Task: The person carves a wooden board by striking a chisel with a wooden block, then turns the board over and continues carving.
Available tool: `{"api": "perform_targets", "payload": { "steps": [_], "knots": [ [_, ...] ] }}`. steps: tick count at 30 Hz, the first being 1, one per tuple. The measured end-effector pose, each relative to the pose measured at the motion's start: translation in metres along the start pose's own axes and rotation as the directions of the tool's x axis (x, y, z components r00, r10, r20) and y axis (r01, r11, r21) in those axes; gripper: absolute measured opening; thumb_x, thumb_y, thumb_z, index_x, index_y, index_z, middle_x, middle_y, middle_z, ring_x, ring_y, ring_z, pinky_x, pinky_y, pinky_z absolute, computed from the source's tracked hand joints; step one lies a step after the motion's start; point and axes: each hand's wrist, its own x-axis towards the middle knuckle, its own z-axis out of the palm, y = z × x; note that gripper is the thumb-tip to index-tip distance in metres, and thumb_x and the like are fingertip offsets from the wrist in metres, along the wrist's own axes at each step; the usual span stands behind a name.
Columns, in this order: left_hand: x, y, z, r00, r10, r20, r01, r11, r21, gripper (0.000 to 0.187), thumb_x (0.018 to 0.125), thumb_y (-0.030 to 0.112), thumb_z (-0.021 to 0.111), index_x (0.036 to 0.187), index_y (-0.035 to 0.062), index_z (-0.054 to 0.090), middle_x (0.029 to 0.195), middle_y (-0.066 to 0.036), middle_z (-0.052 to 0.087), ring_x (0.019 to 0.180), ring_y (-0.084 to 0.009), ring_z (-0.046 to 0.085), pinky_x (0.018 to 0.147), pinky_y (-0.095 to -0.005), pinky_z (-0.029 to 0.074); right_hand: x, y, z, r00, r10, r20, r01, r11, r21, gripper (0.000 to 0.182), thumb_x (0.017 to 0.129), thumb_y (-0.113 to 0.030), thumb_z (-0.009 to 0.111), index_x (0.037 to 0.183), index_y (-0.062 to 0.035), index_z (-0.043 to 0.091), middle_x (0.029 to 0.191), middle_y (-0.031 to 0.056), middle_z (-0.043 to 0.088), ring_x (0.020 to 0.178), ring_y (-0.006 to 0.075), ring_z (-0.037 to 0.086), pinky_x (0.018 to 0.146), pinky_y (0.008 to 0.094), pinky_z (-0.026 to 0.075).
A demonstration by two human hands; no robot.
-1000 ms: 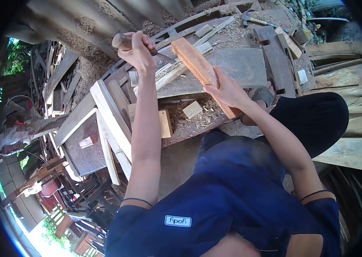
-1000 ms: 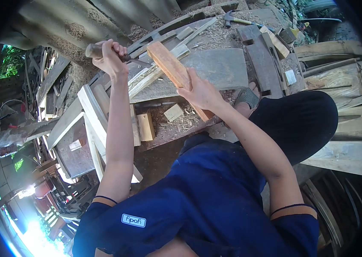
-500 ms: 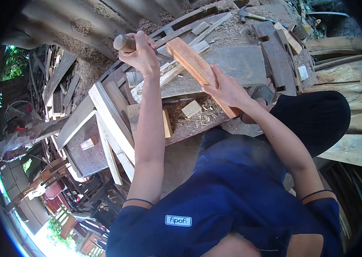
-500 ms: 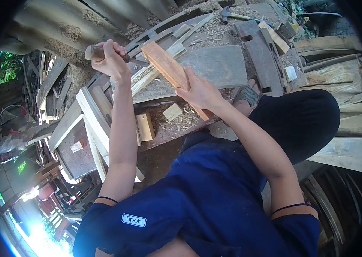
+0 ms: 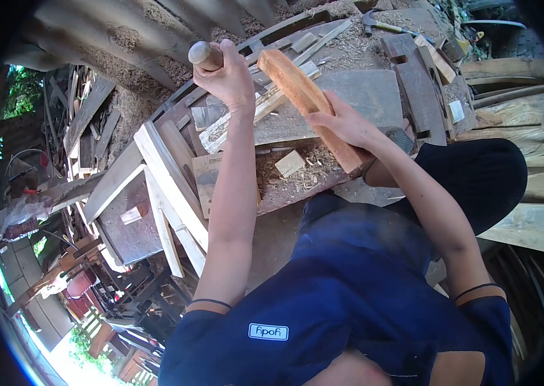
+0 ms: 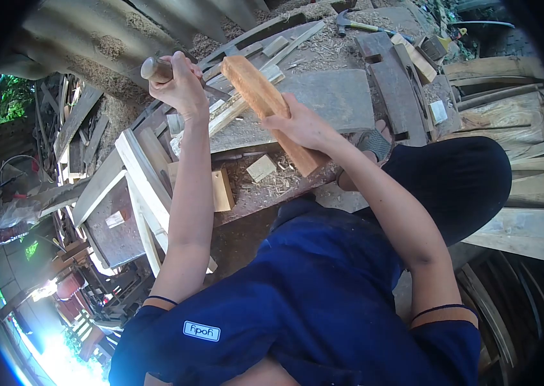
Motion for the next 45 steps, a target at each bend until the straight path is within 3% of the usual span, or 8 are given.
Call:
{"api": "perform_targets", "payload": {
  "steps": [31, 35, 37, 41, 42, 43, 44, 45],
  "knots": [
    [0.0, -0.014, 0.004, 0.991, 0.105, 0.08, -0.116, 0.983, 0.142, 0.014, 0.084, 0.002, 0.061, 0.076, 0.0034, 0.05, 0.059, -0.004, 0.054, 0.043, -0.0098, 0.049, 0.04, -0.0239, 0.04, -0.005, -0.008, -0.008, 0.999, 0.014, 0.042, -0.013, 1.0, -0.022, 0.071, 0.087, -0.043, 0.064, 0.142, -0.0043, 0.04, 0.123, 0.0201, 0.057, 0.114, 0.0286, 0.057, 0.1, 0.0398, 0.041],
    [-0.006, -0.01, 0.001, 0.994, 0.1, 0.047, -0.106, 0.985, 0.139, 0.009, 0.084, 0.003, 0.061, 0.08, 0.0017, 0.053, 0.06, -0.004, 0.054, 0.048, -0.0107, 0.051, 0.046, -0.0259, 0.045, 0.003, -0.058, -0.023, 0.921, -0.318, -0.224, 0.321, 0.947, -0.024, 0.073, 0.083, -0.044, 0.066, 0.138, -0.0014, 0.043, 0.112, 0.0246, 0.065, 0.098, 0.0337, 0.068, 0.089, 0.0439, 0.051],
    [-0.013, 0.001, 0.005, 0.983, 0.17, 0.065, -0.182, 0.946, 0.269, 0.018, 0.08, 0.01, 0.071, 0.08, -0.0017, 0.058, 0.074, -0.003, 0.06, 0.07, -0.0113, 0.056, 0.068, -0.0279, 0.047, -0.004, -0.113, -0.038, 0.799, -0.533, -0.277, 0.543, 0.839, -0.047, 0.071, 0.084, -0.045, 0.067, 0.136, -0.002, 0.044, 0.099, 0.0215, 0.069, 0.086, 0.0325, 0.071, 0.082, 0.0433, 0.055],
    [-0.015, -0.016, -0.005, 0.93, 0.349, 0.115, -0.364, 0.831, 0.42, 0.029, 0.079, 0.016, 0.077, 0.093, -0.0022, 0.06, 0.092, -0.005, 0.064, 0.077, -0.0127, 0.06, 0.068, -0.0285, 0.05, -0.032, -0.175, -0.048, 0.701, -0.687, -0.191, 0.635, 0.723, -0.272, 0.067, 0.086, -0.047, 0.064, 0.134, -0.005, 0.046, 0.093, 0.0213, 0.071, 0.085, 0.0346, 0.072, 0.08, 0.0456, 0.056],
    [-0.017, -0.017, -0.007, 0.928, 0.355, 0.113, -0.369, 0.831, 0.416, 0.029, 0.079, 0.016, 0.077, 0.093, -0.0022, 0.06, 0.092, -0.005, 0.064, 0.077, -0.0127, 0.06, 0.068, -0.0285, 0.05, -0.033, -0.174, -0.042, 0.791, -0.607, -0.078, 0.519, 0.733, -0.439, 0.066, 0.086, -0.041, 0.066, 0.137, -0.0056, 0.044, 0.094, 0.0215, 0.07, 0.086, 0.0355, 0.071, 0.08, 0.0452, 0.055],
    [-0.017, -0.017, -0.009, 0.999, 0.038, 0.016, -0.038, 0.999, -0.013, 0.032, 0.079, 0.016, 0.077, 0.098, -0.0019, 0.059, 0.094, -0.005, 0.064, 0.078, -0.0129, 0.061, 0.068, -0.0284, 0.05, -0.035, -0.175, -0.039, 0.869, -0.496, 0.01, 0.402, 0.692, -0.599, 0.066, 0.086, -0.035, 0.067, 0.14, -0.0062, 0.043, 0.095, 0.0218, 0.07, 0.087, 0.0365, 0.069, 0.079, 0.0449, 0.054],
    [-0.017, -0.017, -0.01, 0.953, -0.292, 0.079, 0.296, 0.845, -0.446, 0.035, 0.079, 0.016, 0.077, 0.102, -0.0015, 0.058, 0.096, -0.005, 0.064, 0.079, -0.0131, 0.061, 0.069, -0.0282, 0.051, -0.035, -0.178, -0.041, 0.864, -0.503, 0.006, 0.404, 0.688, -0.603, 0.066, 0.086, -0.035, 0.067, 0.14, -0.0062, 0.043, 0.095, 0.0218, 0.07, 0.087, 0.0365, 0.069, 0.079, 0.0449, 0.054],
    [-0.015, -0.017, -0.01, 0.959, -0.271, 0.082, 0.281, 0.872, -0.4, 0.035, 0.078, 0.015, 0.077, 0.102, 0.0001, 0.056, 0.093, -0.003, 0.063, 0.079, -0.0124, 0.06, 0.068, -0.0277, 0.05, -0.036, -0.185, -0.046, 0.878, -0.477, 0.028, 0.4, 0.701, -0.59, 0.066, 0.086, -0.035, 0.066, 0.141, -0.007, 0.042, 0.096, 0.024, 0.069, 0.088, 0.0388, 0.069, 0.079, 0.0468, 0.054]
  ]
}}
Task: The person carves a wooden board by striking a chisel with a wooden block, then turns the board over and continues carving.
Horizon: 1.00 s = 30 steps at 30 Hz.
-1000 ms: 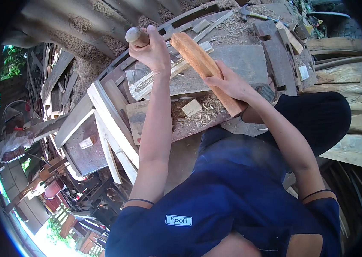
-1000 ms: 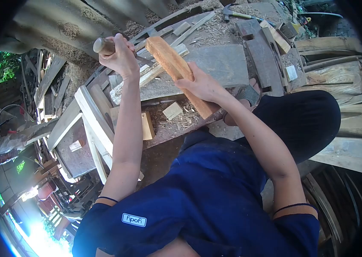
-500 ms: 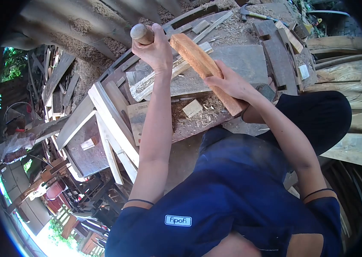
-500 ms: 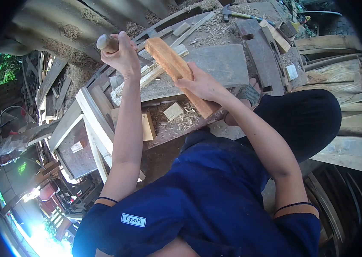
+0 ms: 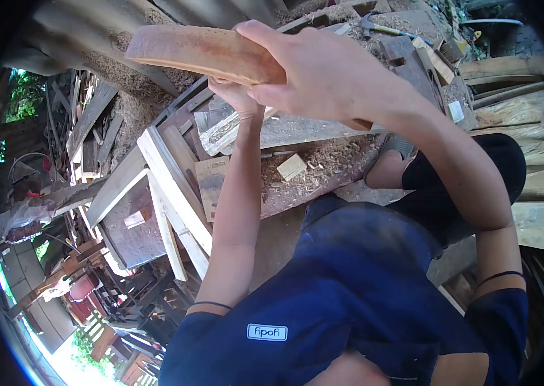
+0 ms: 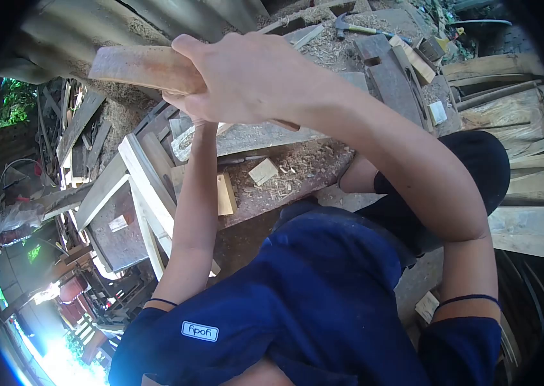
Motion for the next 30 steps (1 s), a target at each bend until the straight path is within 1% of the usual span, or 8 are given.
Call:
{"api": "perform_targets", "payload": {
  "steps": [4, 11, 12, 18, 20, 23, 25, 30],
  "knots": [
    [0.012, -0.008, -0.015, 0.831, 0.404, 0.383, -0.556, 0.588, 0.587, 0.031, 0.073, 0.012, 0.078, 0.092, 0.0024, 0.056, 0.091, -0.003, 0.062, 0.076, -0.0116, 0.057, 0.068, -0.0303, 0.048, -0.002, -0.017, -0.018, 0.994, -0.045, -0.102, 0.057, 0.991, 0.122, 0.061, 0.086, -0.04, 0.062, 0.135, -0.0074, 0.046, 0.095, 0.0224, 0.07, 0.087, 0.0366, 0.07, 0.08, 0.048, 0.055],
    [0.0, 0.002, -0.012, 0.915, 0.299, 0.271, -0.398, 0.781, 0.481, 0.041, 0.068, 0.018, 0.085, 0.093, 0.0002, 0.058, 0.097, -0.005, 0.059, 0.091, -0.0148, 0.059, 0.078, -0.0307, 0.048, -0.001, 0.006, 0.015, 0.997, -0.034, -0.063, 0.031, 0.998, -0.052, 0.062, 0.082, -0.045, 0.069, 0.126, -0.004, 0.052, 0.091, 0.0206, 0.07, 0.085, 0.0364, 0.071, 0.079, 0.0487, 0.056],
    [-0.014, 0.003, 0.007, 0.945, 0.326, 0.022, -0.307, 0.864, 0.4, 0.042, 0.069, 0.019, 0.086, 0.093, -0.0007, 0.058, 0.097, -0.006, 0.06, 0.089, -0.0149, 0.06, 0.081, -0.0318, 0.05, -0.004, 0.005, 0.017, 0.981, -0.059, -0.187, 0.055, 0.998, -0.026, 0.061, 0.082, -0.045, 0.068, 0.126, -0.0043, 0.052, 0.091, 0.021, 0.07, 0.086, 0.037, 0.071, 0.079, 0.0485, 0.056],
    [-0.002, -0.002, -0.02, 0.971, 0.2, 0.13, -0.232, 0.922, 0.311, 0.042, 0.068, 0.02, 0.087, 0.093, -0.0018, 0.061, 0.09, -0.007, 0.065, 0.082, -0.0132, 0.062, 0.078, -0.0293, 0.051, -0.005, -0.002, 0.014, 0.939, -0.121, -0.323, 0.167, 0.979, 0.119, 0.069, 0.086, -0.039, 0.066, 0.143, -0.0107, 0.039, 0.093, 0.0217, 0.068, 0.085, 0.0374, 0.069, 0.077, 0.0457, 0.053],
    [-0.002, 0.004, -0.01, 0.967, 0.174, 0.187, -0.205, 0.965, 0.165, 0.026, 0.079, 0.014, 0.077, 0.091, -0.0018, 0.06, 0.084, -0.004, 0.064, 0.077, -0.0113, 0.061, 0.072, -0.027, 0.05, -0.016, 0.004, 0.022, 0.998, 0.065, 0.002, -0.065, 0.998, 0.01, 0.069, 0.087, -0.041, 0.066, 0.142, -0.01, 0.039, 0.099, 0.0226, 0.068, 0.091, 0.0361, 0.069, 0.08, 0.0447, 0.053],
    [-0.008, -0.003, -0.001, 0.889, 0.451, 0.077, -0.441, 0.8, 0.407, 0.018, 0.082, 0.011, 0.072, 0.087, 0.0002, 0.059, 0.079, -0.002, 0.062, 0.071, -0.0096, 0.058, 0.068, -0.0256, 0.048, -0.02, 0.025, 0.043, 0.982, 0.148, -0.116, -0.116, 0.961, 0.251, 0.069, 0.087, -0.043, 0.066, 0.142, -0.0101, 0.039, 0.107, 0.0243, 0.066, 0.098, 0.0373, 0.068, 0.084, 0.044, 0.052],
    [-0.011, 0.01, 0.005, 0.928, 0.354, 0.114, -0.362, 0.792, 0.491, 0.014, 0.083, 0.008, 0.07, 0.084, 0.0015, 0.058, 0.077, -0.001, 0.06, 0.068, -0.009, 0.055, 0.066, -0.0255, 0.047, -0.029, 0.046, 0.066, 0.969, 0.172, -0.18, -0.102, 0.935, 0.339, 0.07, 0.087, -0.044, 0.065, 0.142, -0.0082, 0.039, 0.112, 0.0273, 0.064, 0.104, 0.0405, 0.066, 0.087, 0.0447, 0.051],
    [-0.009, 0.0, 0.007, 0.928, 0.366, 0.066, -0.35, 0.799, 0.489, 0.015, 0.084, 0.006, 0.068, 0.081, 0.0039, 0.054, 0.068, -0.001, 0.056, 0.058, -0.0079, 0.052, 0.054, -0.024, 0.045, -0.062, 0.089, 0.128, 0.887, 0.451, 0.1, -0.462, 0.854, 0.239, 0.073, 0.086, -0.04, 0.063, 0.143, -0.0066, 0.032, 0.101, 0.0299, 0.067, 0.095, 0.0481, 0.066, 0.085, 0.0537, 0.051]
  ]
}}
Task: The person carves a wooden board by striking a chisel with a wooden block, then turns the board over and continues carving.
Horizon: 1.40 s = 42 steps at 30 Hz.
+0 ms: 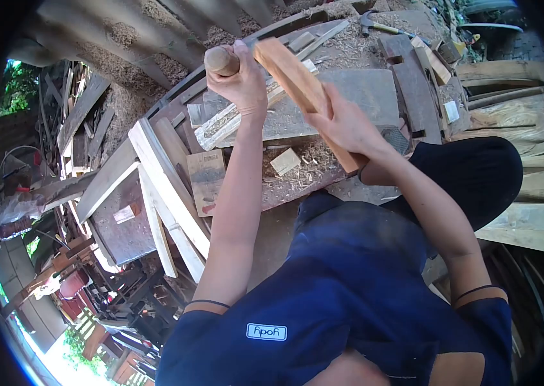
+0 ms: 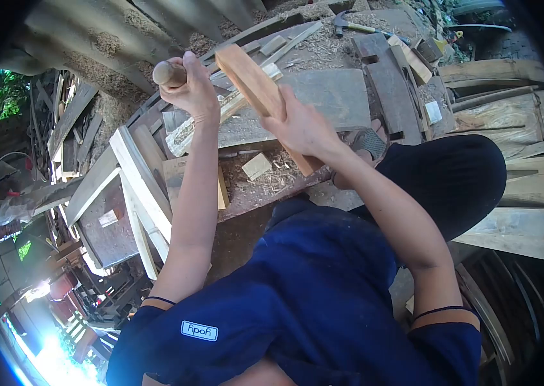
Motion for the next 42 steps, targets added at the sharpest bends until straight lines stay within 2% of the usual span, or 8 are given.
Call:
{"api": "perform_targets", "payload": {
  "steps": [1, 3, 5, 7, 10, 19, 29, 42],
  "knots": [
    [-0.002, 0.003, -0.002, 0.998, -0.057, 0.0, 0.057, 0.998, 0.009, 0.014, 0.084, 0.007, 0.069, 0.08, 0.0034, 0.056, 0.075, 0.0, 0.058, 0.067, -0.0078, 0.052, 0.063, -0.0248, 0.045, -0.001, 0.009, 0.008, 1.0, 0.005, 0.01, -0.005, 1.0, 0.003, 0.073, 0.086, -0.04, 0.063, 0.143, -0.0066, 0.032, 0.101, 0.0299, 0.067, 0.095, 0.0481, 0.066, 0.085, 0.0537, 0.051],
    [0.0, 0.009, -0.007, 0.999, -0.034, 0.011, 0.034, 0.999, -0.03, 0.013, 0.083, 0.004, 0.068, 0.078, 0.004, 0.056, 0.072, -0.002, 0.058, 0.064, -0.0083, 0.054, 0.061, -0.0256, 0.047, -0.001, 0.02, 0.021, 0.997, 0.06, 0.048, -0.054, 0.993, -0.109, 0.075, 0.085, -0.04, 0.064, 0.144, -0.0076, 0.03, 0.097, 0.0305, 0.068, 0.093, 0.0491, 0.066, 0.085, 0.0556, 0.051],
    [0.006, 0.029, -0.017, 0.952, -0.213, 0.221, 0.24, 0.965, -0.107, 0.013, 0.081, 0.002, 0.067, 0.077, 0.0045, 0.055, 0.067, -0.004, 0.057, 0.06, -0.0089, 0.055, 0.059, -0.026, 0.047, 0.001, 0.024, 0.026, 0.998, 0.049, 0.03, -0.045, 0.989, -0.139, 0.075, 0.086, -0.04, 0.064, 0.145, -0.0081, 0.03, 0.096, 0.0305, 0.068, 0.092, 0.0489, 0.066, 0.084, 0.0561, 0.052],
    [0.015, 0.023, -0.03, 0.957, -0.146, 0.251, 0.182, 0.975, -0.126, 0.017, 0.08, -0.002, 0.064, 0.079, 0.0063, 0.049, 0.06, -0.003, 0.052, 0.049, -0.0132, 0.048, 0.049, -0.0299, 0.043, 0.001, 0.029, 0.028, 0.999, 0.037, 0.009, -0.035, 0.984, -0.175, 0.075, 0.086, -0.04, 0.064, 0.145, -0.0085, 0.029, 0.094, 0.0306, 0.068, 0.091, 0.0487, 0.067, 0.084, 0.0567, 0.052],
    [0.03, 0.022, -0.055, 0.886, -0.271, 0.376, 0.389, 0.876, -0.284, 0.015, 0.082, -0.004, 0.058, 0.08, 0.0073, 0.048, 0.067, -0.005, 0.047, 0.06, -0.0168, 0.046, 0.066, -0.0379, 0.045, 0.002, 0.027, 0.028, 1.0, -0.006, -0.019, 0.003, 0.985, -0.174, 0.075, 0.086, -0.04, 0.064, 0.145, -0.0101, 0.029, 0.095, 0.0303, 0.068, 0.092, 0.0487, 0.067, 0.084, 0.0564, 0.052],
    [0.057, 0.017, -0.052, 0.766, -0.344, 0.543, 0.534, 0.81, -0.241, 0.013, 0.083, 0.003, 0.055, 0.076, 0.01, 0.047, 0.062, -0.003, 0.039, 0.056, -0.0149, 0.04, 0.061, -0.033, 0.038, 0.0, 0.025, 0.027, 0.999, -0.015, -0.034, 0.007, 0.973, -0.232, 0.075, 0.087, -0.039, 0.063, 0.144, -0.0076, 0.027, 0.091, 0.0299, 0.068, 0.088, 0.0496, 0.066, 0.079, 0.0567, 0.052],
    [0.051, 0.031, -0.051, 0.962, -0.248, 0.117, 0.273, 0.916, -0.294, 0.014, 0.082, 0.0, 0.061, 0.079, 0.0055, 0.049, 0.059, -0.006, 0.048, 0.049, -0.0158, 0.046, 0.052, -0.033, 0.043, 0.001, 0.028, 0.031, 0.999, 0.01, -0.039, -0.017, 0.983, -0.18, 0.075, 0.084, -0.04, 0.064, 0.144, -0.0108, 0.03, 0.093, 0.0291, 0.069, 0.089, 0.0482, 0.067, 0.081, 0.0566, 0.053],
    [0.038, 0.023, -0.026, 0.969, -0.229, 0.097, 0.243, 0.956, -0.164, 0.015, 0.083, 0.002, 0.063, 0.077, 0.0062, 0.05, 0.058, -0.005, 0.049, 0.049, -0.0141, 0.047, 0.049, -0.0316, 0.043, 0.0, 0.025, 0.027, 1.0, -0.012, -0.023, 0.007, 0.982, -0.189, 0.073, 0.086, -0.038, 0.064, 0.142, -0.0066, 0.029, 0.09, 0.0305, 0.068, 0.086, 0.0493, 0.067, 0.077, 0.0563, 0.053]
  ]
}}
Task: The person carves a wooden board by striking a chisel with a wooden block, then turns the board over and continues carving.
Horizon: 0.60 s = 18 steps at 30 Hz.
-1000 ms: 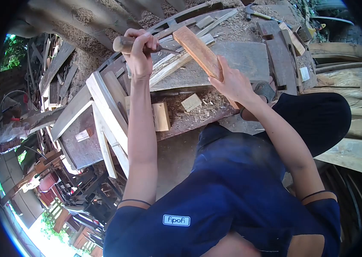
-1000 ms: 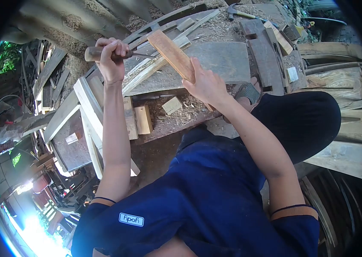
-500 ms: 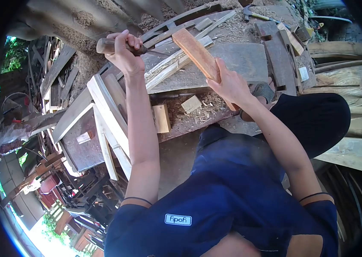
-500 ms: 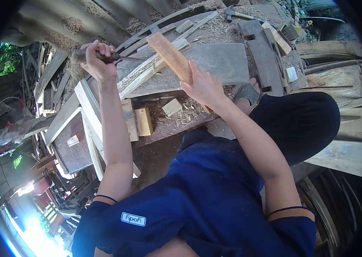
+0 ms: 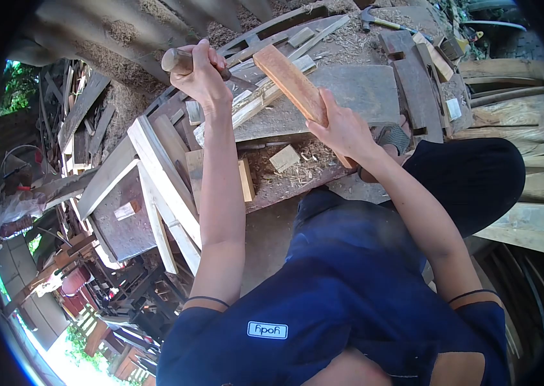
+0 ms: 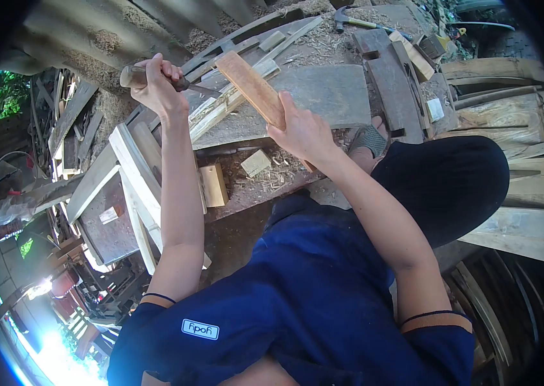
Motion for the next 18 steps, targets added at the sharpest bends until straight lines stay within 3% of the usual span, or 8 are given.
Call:
{"api": "perform_targets", "payload": {
  "steps": [3, 9, 18],
  "knots": [
    [-0.002, -0.003, 0.004, 1.0, 0.025, -0.015, -0.025, 1.0, 0.014, 0.014, 0.084, 0.002, 0.063, 0.078, 0.0057, 0.05, 0.058, -0.004, 0.049, 0.049, -0.0136, 0.047, 0.049, -0.0303, 0.043, 0.001, 0.0, 0.002, 1.0, 0.014, -0.023, -0.013, 1.0, 0.014, 0.073, 0.084, -0.039, 0.066, 0.142, -0.0103, 0.032, 0.091, 0.0284, 0.069, 0.086, 0.0481, 0.068, 0.079, 0.0564, 0.054],
    [-0.002, -0.004, 0.01, 0.999, 0.044, 0.001, -0.044, 0.997, 0.07, 0.014, 0.085, 0.001, 0.062, 0.079, 0.0051, 0.051, 0.058, -0.004, 0.051, 0.048, -0.0127, 0.048, 0.047, -0.0289, 0.042, -0.001, 0.0, 0.0, 1.0, -0.007, -0.02, 0.007, 1.0, 0.0, 0.072, 0.086, -0.038, 0.064, 0.141, -0.0062, 0.031, 0.089, 0.0301, 0.068, 0.086, 0.0492, 0.067, 0.077, 0.0563, 0.053],
    [-0.003, -0.007, 0.016, 0.997, 0.073, -0.028, -0.07, 0.993, 0.093, 0.014, 0.084, 0.0, 0.062, 0.078, 0.0039, 0.05, 0.058, -0.004, 0.051, 0.046, -0.011, 0.047, 0.043, -0.0262, 0.04, -0.001, 0.0, 0.0, 1.0, -0.006, -0.011, 0.006, 1.0, 0.012, 0.071, 0.086, -0.038, 0.063, 0.14, -0.0076, 0.03, 0.089, 0.0299, 0.068, 0.085, 0.0496, 0.066, 0.075, 0.0565, 0.053]
  ]
}}
